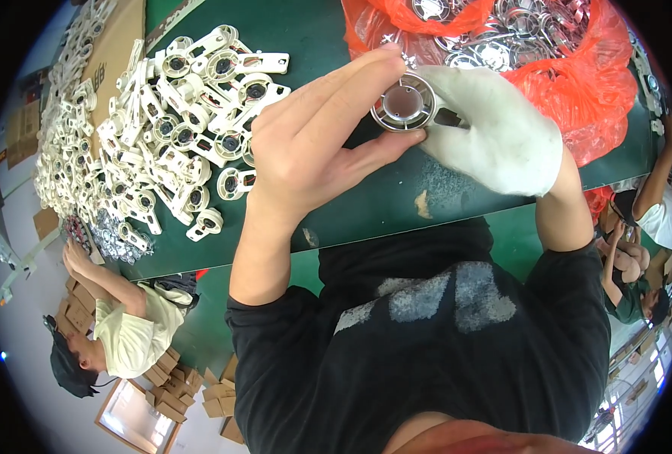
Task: The person assembles small metal components into plastic frames by hand, fitting the components into the frames.
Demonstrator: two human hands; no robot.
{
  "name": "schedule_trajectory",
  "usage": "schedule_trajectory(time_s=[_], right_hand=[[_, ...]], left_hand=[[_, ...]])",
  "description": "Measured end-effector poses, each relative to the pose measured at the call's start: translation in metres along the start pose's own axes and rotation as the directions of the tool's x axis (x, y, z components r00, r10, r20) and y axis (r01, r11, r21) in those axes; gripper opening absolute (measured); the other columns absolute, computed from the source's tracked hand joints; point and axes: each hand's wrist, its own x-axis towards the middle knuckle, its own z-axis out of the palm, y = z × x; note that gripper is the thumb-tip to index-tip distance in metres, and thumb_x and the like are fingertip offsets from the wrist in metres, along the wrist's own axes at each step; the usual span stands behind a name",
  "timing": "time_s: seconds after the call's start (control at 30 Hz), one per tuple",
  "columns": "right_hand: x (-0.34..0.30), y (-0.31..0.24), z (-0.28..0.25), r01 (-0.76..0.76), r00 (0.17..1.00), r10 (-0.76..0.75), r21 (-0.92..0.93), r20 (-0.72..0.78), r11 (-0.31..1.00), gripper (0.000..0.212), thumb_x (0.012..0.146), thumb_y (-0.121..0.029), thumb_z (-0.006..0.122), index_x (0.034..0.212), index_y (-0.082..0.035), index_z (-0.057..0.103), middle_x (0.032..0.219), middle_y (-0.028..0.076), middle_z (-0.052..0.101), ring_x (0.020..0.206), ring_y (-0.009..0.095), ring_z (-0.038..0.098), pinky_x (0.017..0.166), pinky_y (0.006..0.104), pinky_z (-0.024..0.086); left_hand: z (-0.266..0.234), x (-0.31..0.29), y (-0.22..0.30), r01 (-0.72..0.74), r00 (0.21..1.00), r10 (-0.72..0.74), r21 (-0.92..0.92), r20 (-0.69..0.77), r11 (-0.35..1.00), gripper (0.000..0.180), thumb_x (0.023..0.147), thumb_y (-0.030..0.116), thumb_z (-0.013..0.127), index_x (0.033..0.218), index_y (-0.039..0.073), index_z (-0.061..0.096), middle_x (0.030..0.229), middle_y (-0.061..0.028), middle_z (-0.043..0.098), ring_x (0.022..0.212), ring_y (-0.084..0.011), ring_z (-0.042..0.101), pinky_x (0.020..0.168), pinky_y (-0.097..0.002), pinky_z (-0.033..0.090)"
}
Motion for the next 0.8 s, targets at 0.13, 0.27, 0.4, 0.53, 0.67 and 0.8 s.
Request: schedule_trajectory(time_s=[0.13, 0.27, 0.4, 0.53, 0.67, 0.8], right_hand=[[0.000, -0.001, -0.004, -0.038, 0.994, 0.039, -0.007, 0.098, 0.999, 0.039, 0.083, -0.003, 0.056, 0.120, 0.003, 0.065, 0.092, 0.016, 0.071, 0.083, 0.028, 0.068, 0.079, 0.0379, 0.053], [-0.002, 0.001, -0.010, 0.112, 0.988, -0.126, 0.154, 0.086, 0.982, 0.037, 0.087, -0.007, 0.054, 0.121, 0.005, 0.064, 0.089, 0.013, 0.070, 0.077, 0.024, 0.066, 0.072, 0.0348, 0.052], [-0.005, -0.012, -0.014, -0.221, 0.962, 0.131, 0.408, 0.238, 0.886, 0.030, 0.096, -0.025, 0.056, 0.108, 0.000, 0.068, 0.073, 0.006, 0.063, 0.069, 0.014, 0.062, 0.063, 0.0316, 0.048], [-0.001, -0.022, -0.020, -0.345, 0.920, 0.221, 0.401, 0.323, 0.848, 0.037, 0.100, -0.038, 0.060, 0.110, -0.003, 0.071, 0.071, 0.003, 0.061, 0.067, 0.011, 0.059, 0.062, 0.0305, 0.047], [0.002, -0.006, 0.009, -0.209, 0.978, 0.195, 0.243, 0.078, 0.947, 0.040, 0.098, -0.043, 0.065, 0.109, -0.005, 0.073, 0.074, 0.006, 0.065, 0.070, 0.016, 0.063, 0.065, 0.0316, 0.050], [0.001, -0.009, 0.008, -0.115, 0.993, 0.115, 0.104, 0.010, 0.988, 0.026, 0.097, -0.024, 0.068, 0.115, -0.004, 0.070, 0.090, 0.005, 0.071, 0.079, 0.017, 0.067, 0.073, 0.0315, 0.053]], left_hand=[[-0.003, 0.001, 0.000, 0.020, 0.999, -0.019, -0.055, 0.028, 0.998, 0.060, 0.069, -0.001, 0.090, 0.123, -0.009, 0.066, 0.117, -0.0224, 0.074, 0.108, -0.0301, 0.075, 0.092, -0.0345, 0.060], [0.005, 0.000, -0.006, -0.047, 0.995, 0.046, -0.006, -0.091, 0.999, 0.057, 0.064, 0.011, 0.093, 0.116, -0.001, 0.073, 0.112, -0.0157, 0.077, 0.084, -0.0250, 0.076, 0.070, -0.0296, 0.061], [0.005, -0.002, -0.008, -0.057, 0.990, 0.049, -0.058, -0.129, 0.997, 0.058, 0.064, 0.010, 0.092, 0.116, -0.004, 0.072, 0.112, -0.0172, 0.076, 0.077, -0.0248, 0.073, 0.067, -0.0296, 0.059], [0.001, 0.002, -0.005, -0.085, 0.990, 0.077, -0.066, -0.120, 0.994, 0.059, 0.064, 0.011, 0.092, 0.116, -0.004, 0.071, 0.113, -0.0175, 0.076, 0.079, -0.0251, 0.073, 0.069, -0.0296, 0.059], [0.004, 0.001, -0.003, -0.034, 0.998, 0.025, -0.146, -0.065, 0.989, 0.062, 0.067, 0.015, 0.092, 0.123, -0.003, 0.069, 0.121, -0.0169, 0.074, 0.094, -0.0277, 0.072, 0.081, -0.0332, 0.058], [0.000, 0.003, 0.005, 0.231, 0.967, -0.253, -0.539, 0.035, 0.810, 0.062, 0.077, 0.018, 0.088, 0.130, -0.003, 0.065, 0.125, -0.0166, 0.071, 0.108, -0.0306, 0.070, 0.096, -0.0363, 0.054]])
